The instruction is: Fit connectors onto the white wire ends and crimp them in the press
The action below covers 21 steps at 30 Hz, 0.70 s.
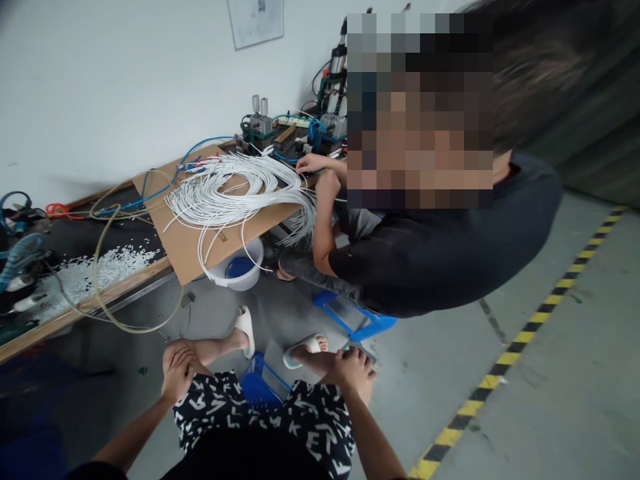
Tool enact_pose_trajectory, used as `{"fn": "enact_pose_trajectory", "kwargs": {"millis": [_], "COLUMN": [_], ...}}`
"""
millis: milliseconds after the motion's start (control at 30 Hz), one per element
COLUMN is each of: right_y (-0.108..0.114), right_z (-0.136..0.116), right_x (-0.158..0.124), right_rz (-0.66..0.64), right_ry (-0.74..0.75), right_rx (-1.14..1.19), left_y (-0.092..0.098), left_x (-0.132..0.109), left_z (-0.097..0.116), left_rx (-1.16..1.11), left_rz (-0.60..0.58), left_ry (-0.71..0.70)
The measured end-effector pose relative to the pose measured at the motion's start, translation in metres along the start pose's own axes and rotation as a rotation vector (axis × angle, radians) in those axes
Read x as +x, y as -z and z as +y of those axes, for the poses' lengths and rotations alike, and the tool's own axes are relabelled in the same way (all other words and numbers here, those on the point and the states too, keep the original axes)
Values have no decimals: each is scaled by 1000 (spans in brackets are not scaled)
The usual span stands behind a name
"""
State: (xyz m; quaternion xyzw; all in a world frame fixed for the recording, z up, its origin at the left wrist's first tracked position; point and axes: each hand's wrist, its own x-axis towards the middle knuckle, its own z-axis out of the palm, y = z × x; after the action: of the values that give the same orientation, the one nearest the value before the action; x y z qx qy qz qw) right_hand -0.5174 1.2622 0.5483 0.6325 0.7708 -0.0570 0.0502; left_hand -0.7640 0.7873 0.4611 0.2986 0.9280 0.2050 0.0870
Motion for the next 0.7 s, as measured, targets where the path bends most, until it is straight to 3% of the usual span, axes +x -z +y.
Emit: {"fn": "enact_pose_trajectory", "kwargs": {"millis": [700], "right_y": [-16], "right_z": [-8], "right_x": [-7], "right_rz": [31], "right_ry": [-12], "right_rx": [7], "left_y": [-4], "left_x": [-1], "left_z": [-14], "left_rx": [-12], "left_rz": [30], "left_ry": [3]}}
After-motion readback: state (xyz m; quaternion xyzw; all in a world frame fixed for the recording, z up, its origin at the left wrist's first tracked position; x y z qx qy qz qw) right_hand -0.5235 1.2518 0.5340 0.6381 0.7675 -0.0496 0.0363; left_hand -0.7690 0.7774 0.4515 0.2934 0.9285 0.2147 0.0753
